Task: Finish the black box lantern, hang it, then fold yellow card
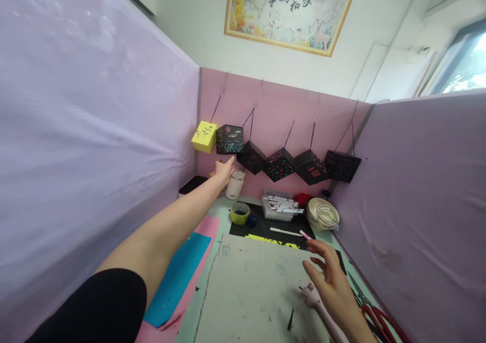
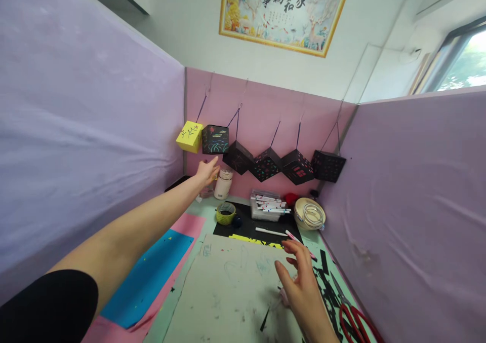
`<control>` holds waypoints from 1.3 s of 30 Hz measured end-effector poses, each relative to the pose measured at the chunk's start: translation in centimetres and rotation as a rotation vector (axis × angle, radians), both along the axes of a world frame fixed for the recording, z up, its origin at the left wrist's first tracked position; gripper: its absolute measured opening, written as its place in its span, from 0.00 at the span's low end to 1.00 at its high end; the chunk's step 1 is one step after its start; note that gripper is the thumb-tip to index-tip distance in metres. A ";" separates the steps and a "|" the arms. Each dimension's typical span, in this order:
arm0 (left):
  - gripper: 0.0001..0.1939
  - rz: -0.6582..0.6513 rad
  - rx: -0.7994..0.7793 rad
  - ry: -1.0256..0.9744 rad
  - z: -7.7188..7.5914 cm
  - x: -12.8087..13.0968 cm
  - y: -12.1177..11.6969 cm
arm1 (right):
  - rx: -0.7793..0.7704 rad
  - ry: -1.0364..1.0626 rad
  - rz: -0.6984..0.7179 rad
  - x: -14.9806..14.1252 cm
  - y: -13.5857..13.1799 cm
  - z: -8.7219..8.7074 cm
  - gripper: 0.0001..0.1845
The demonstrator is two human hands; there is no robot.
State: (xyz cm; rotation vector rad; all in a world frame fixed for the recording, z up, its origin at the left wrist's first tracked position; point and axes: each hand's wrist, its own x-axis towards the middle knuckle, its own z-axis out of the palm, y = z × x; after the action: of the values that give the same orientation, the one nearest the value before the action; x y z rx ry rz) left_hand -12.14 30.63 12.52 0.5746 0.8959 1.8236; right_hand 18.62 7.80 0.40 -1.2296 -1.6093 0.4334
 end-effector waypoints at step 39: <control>0.08 -0.331 0.059 1.001 -16.1 4.9 -27.8 | 0.040 -0.315 -0.011 -5.6 -5.4 -2.6 0.15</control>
State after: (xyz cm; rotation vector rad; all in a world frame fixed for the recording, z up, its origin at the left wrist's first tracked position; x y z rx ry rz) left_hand -7.25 2.85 -3.54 1.6382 1.2766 1.2076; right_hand 13.05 2.40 -2.19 -1.3243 -1.8650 0.2048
